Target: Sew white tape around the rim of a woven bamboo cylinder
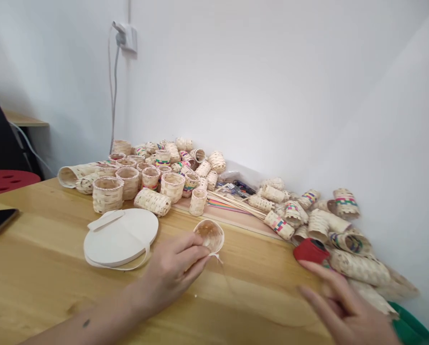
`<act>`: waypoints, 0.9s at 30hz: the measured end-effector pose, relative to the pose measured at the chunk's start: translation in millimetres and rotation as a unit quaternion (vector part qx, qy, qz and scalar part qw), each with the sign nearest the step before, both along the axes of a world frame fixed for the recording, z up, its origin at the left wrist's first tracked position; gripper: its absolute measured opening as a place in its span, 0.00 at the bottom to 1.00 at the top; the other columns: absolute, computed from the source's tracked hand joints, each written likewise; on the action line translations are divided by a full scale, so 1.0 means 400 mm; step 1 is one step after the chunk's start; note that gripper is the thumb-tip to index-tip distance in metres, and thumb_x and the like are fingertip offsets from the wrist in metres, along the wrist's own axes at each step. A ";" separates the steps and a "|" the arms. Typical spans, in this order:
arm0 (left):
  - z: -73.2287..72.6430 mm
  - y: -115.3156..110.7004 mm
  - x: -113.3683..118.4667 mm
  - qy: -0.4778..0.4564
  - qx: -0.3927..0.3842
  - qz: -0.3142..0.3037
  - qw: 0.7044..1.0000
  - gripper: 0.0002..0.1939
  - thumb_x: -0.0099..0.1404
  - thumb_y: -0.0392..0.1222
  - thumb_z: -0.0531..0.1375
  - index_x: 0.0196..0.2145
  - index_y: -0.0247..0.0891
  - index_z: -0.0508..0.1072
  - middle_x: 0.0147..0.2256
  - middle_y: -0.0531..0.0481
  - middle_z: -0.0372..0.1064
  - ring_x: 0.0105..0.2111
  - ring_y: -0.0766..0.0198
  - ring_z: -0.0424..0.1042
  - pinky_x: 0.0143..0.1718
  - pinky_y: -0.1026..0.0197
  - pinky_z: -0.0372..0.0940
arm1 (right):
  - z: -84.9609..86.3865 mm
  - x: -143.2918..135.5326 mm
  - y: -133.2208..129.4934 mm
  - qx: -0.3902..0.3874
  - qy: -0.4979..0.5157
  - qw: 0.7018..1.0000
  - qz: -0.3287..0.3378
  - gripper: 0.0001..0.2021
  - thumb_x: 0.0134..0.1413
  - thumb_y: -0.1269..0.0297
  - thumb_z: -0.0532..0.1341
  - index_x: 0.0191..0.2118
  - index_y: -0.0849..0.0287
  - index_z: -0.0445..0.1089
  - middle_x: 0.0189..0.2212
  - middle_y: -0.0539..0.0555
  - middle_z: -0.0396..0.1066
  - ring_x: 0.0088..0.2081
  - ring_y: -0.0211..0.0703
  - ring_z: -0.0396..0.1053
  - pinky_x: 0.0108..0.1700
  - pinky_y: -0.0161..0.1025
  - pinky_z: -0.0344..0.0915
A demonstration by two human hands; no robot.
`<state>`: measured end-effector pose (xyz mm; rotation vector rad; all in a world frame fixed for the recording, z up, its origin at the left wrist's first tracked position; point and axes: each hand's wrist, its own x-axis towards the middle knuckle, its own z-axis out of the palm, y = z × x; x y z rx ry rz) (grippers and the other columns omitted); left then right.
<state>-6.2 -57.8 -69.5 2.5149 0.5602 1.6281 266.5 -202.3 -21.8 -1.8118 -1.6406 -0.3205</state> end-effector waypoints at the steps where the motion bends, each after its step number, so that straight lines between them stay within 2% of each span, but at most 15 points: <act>1: 0.001 -0.006 0.001 -0.006 -0.004 -0.005 1.000 0.05 0.62 0.31 0.59 0.34 0.37 0.73 0.32 0.48 0.71 0.31 0.66 0.69 0.31 0.66 0.62 | -0.003 -0.043 0.024 -0.018 -0.008 0.999 0.041 0.15 0.52 0.52 0.61 0.42 0.53 0.74 0.12 0.44 0.63 0.13 0.36 0.62 0.16 0.31 0.59; 3: 0.005 -0.016 0.005 -0.012 -0.026 -0.024 0.999 0.04 0.62 0.31 0.59 0.32 0.37 0.73 0.31 0.49 0.70 0.30 0.67 0.69 0.31 0.67 0.63 | -0.010 -0.131 0.075 -0.027 -0.003 0.994 0.103 0.11 0.55 0.55 0.59 0.37 0.53 0.74 0.23 0.48 0.73 0.20 0.38 0.69 0.24 0.31 0.65; 5: 0.008 -0.023 0.008 -0.007 -0.060 -0.049 0.997 0.05 0.63 0.32 0.58 0.32 0.37 0.74 0.30 0.49 0.69 0.29 0.67 0.69 0.30 0.67 0.63 | -0.015 -0.199 0.119 -0.028 0.007 0.988 0.152 0.09 0.59 0.61 0.56 0.36 0.54 0.74 0.30 0.50 0.76 0.30 0.40 0.73 0.33 0.32 0.67; 7: 0.009 -0.026 0.011 0.002 -0.101 -0.069 0.992 0.06 0.64 0.33 0.57 0.34 0.37 0.75 0.29 0.50 0.69 0.29 0.67 0.69 0.30 0.67 0.63 | -0.019 -0.236 0.148 -0.036 0.011 0.982 0.185 0.08 0.59 0.64 0.56 0.37 0.54 0.73 0.31 0.50 0.76 0.32 0.40 0.73 0.35 0.33 0.66; 10: 0.008 -0.026 0.013 0.012 -0.150 -0.083 0.985 0.08 0.65 0.34 0.56 0.36 0.38 0.75 0.30 0.49 0.69 0.29 0.67 0.69 0.30 0.67 0.64 | -0.028 -0.244 0.164 -0.037 0.013 0.980 0.193 0.06 0.57 0.63 0.58 0.36 0.54 0.73 0.24 0.48 0.72 0.24 0.38 0.68 0.29 0.32 0.63; 14: 0.005 -0.024 0.017 0.008 -0.165 -0.095 0.982 0.09 0.65 0.34 0.56 0.37 0.38 0.76 0.30 0.49 0.68 0.29 0.66 0.68 0.30 0.67 0.64 | -0.045 -0.237 0.166 -0.011 0.020 0.983 0.185 0.07 0.57 0.62 0.58 0.34 0.55 0.73 0.17 0.45 0.65 0.18 0.35 0.60 0.23 0.31 0.56; 23: 0.001 -0.026 0.024 0.020 -0.228 -0.135 0.964 0.09 0.64 0.32 0.56 0.36 0.39 0.76 0.30 0.50 0.68 0.31 0.67 0.68 0.31 0.67 0.63 | -0.067 -0.235 0.165 -0.018 0.051 0.982 0.183 0.08 0.56 0.66 0.56 0.31 0.58 0.71 0.15 0.44 0.59 0.18 0.34 0.58 0.22 0.30 0.53; 27: -0.001 -0.029 0.027 0.016 -0.239 -0.137 0.961 0.07 0.62 0.32 0.57 0.32 0.39 0.75 0.29 0.51 0.67 0.30 0.68 0.68 0.30 0.67 0.63 | -0.080 -0.245 0.160 0.007 0.066 0.984 0.163 0.08 0.54 0.67 0.55 0.27 0.59 0.68 0.15 0.43 0.57 0.17 0.33 0.57 0.21 0.30 0.53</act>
